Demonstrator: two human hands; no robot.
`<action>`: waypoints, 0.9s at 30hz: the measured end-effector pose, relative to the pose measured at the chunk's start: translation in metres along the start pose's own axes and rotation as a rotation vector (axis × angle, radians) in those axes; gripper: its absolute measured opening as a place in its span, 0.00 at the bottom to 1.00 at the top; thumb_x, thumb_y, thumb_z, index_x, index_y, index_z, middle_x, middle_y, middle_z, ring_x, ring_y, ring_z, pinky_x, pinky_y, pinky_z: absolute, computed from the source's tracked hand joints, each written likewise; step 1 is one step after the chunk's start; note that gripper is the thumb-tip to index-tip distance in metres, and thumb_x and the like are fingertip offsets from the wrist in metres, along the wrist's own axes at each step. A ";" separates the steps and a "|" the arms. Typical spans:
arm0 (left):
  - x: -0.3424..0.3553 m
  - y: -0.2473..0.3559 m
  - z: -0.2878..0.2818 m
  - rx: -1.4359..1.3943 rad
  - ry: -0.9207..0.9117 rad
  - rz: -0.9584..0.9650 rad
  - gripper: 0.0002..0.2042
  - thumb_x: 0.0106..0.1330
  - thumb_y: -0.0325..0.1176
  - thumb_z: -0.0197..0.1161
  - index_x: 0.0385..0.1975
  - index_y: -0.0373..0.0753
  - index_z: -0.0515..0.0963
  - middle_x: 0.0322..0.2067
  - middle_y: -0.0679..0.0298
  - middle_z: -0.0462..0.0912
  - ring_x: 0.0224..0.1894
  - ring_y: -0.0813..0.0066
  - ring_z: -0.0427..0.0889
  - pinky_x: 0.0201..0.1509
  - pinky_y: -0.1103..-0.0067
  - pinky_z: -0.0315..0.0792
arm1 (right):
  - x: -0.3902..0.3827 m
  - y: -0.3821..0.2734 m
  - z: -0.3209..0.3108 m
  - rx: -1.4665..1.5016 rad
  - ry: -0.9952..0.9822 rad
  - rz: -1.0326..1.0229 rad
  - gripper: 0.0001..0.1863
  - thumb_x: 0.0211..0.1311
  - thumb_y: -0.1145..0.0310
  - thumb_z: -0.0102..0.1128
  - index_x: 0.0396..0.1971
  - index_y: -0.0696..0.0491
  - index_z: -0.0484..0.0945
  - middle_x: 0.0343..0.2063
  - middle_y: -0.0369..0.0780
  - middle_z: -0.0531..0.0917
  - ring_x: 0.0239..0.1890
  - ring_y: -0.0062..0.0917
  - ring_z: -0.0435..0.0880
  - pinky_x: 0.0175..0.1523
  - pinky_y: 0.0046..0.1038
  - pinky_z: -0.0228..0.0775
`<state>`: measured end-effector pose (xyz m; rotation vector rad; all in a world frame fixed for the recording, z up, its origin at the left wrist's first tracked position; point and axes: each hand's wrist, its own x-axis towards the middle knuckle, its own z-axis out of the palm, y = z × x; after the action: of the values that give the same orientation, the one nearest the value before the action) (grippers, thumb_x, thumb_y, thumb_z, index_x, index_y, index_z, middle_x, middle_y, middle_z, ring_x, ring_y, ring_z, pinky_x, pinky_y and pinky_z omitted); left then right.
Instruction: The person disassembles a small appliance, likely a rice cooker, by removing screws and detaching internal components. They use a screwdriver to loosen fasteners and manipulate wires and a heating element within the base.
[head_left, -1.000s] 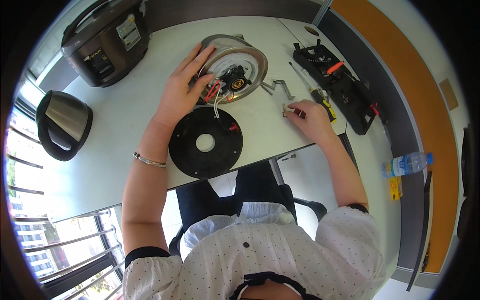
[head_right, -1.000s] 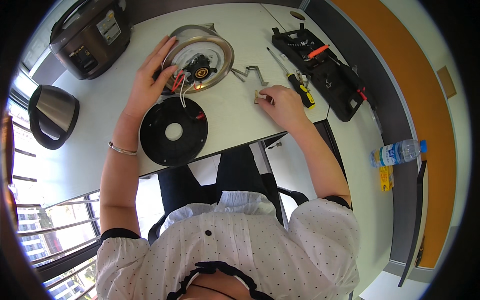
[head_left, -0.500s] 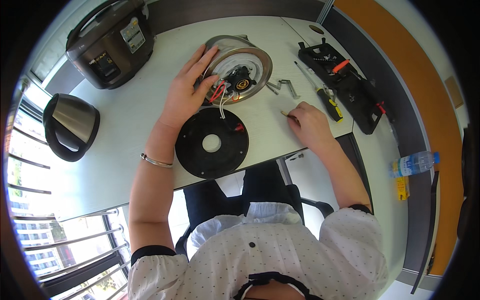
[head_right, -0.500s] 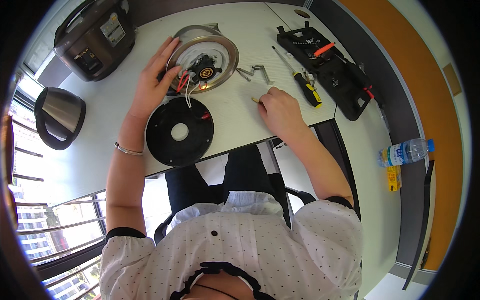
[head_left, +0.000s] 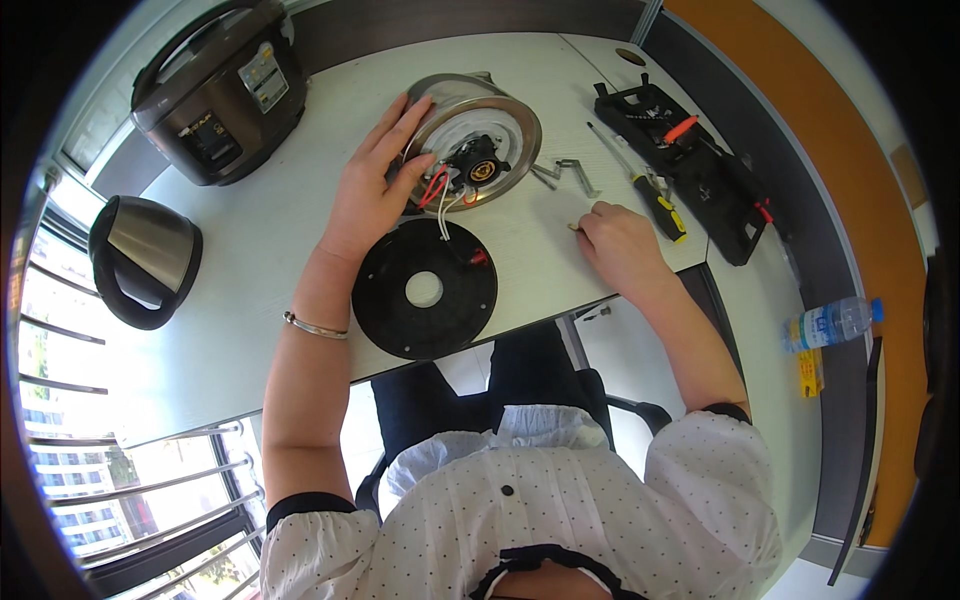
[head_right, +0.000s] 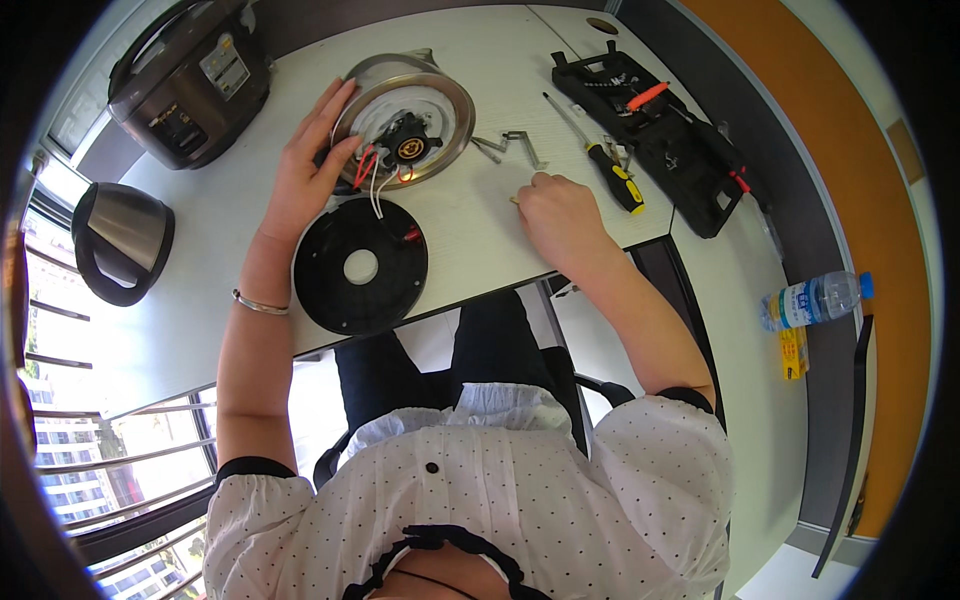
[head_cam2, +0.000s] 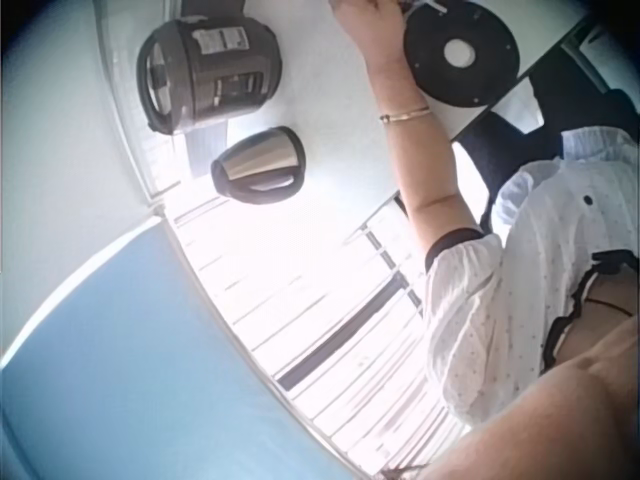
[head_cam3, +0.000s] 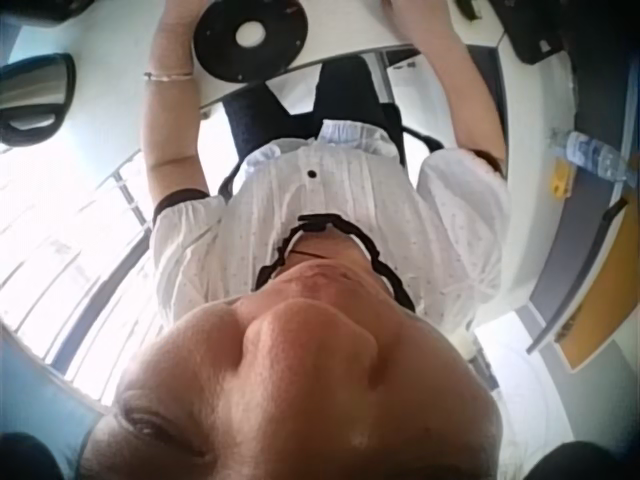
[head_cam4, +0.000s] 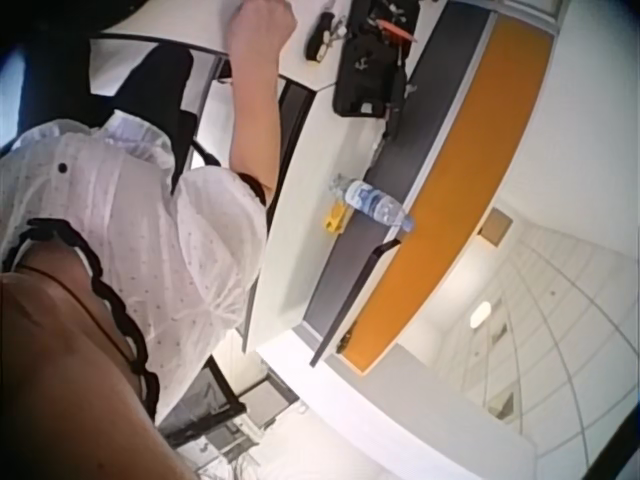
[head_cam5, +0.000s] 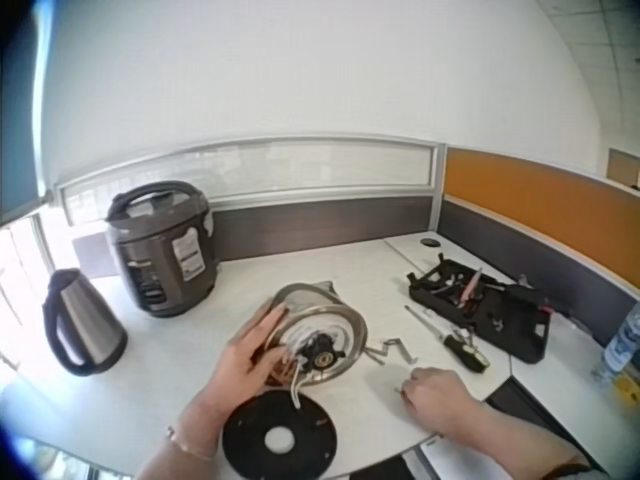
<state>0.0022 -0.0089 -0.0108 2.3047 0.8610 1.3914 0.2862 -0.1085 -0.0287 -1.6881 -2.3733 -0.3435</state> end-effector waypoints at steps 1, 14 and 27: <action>0.000 0.001 0.000 0.002 0.000 0.001 0.25 0.61 0.30 0.62 0.61 0.47 0.69 0.62 0.49 0.66 0.59 0.53 0.72 0.59 0.72 0.68 | 0.000 0.000 0.000 -0.016 -0.001 -0.008 0.04 0.48 0.73 0.58 0.19 0.56 0.79 0.24 0.43 0.78 0.31 0.35 0.81 0.36 0.34 0.75; 0.000 0.002 0.000 -0.014 -0.004 -0.012 0.25 0.62 0.30 0.62 0.61 0.47 0.68 0.62 0.49 0.66 0.59 0.52 0.72 0.59 0.71 0.69 | -0.002 0.004 0.007 -0.072 0.034 -0.009 0.04 0.48 0.71 0.61 0.21 0.56 0.77 0.25 0.41 0.78 0.31 0.33 0.80 0.33 0.33 0.75; 0.000 0.002 0.000 -0.002 0.001 -0.006 0.26 0.61 0.29 0.62 0.61 0.47 0.68 0.62 0.50 0.66 0.59 0.53 0.71 0.60 0.71 0.68 | -0.010 0.009 0.008 0.163 0.090 0.195 0.07 0.53 0.71 0.60 0.29 0.58 0.78 0.32 0.42 0.79 0.29 0.35 0.80 0.38 0.32 0.73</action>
<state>0.0031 -0.0107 -0.0098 2.2990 0.8654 1.3901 0.2972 -0.1121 -0.0389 -1.7687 -2.0898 -0.1831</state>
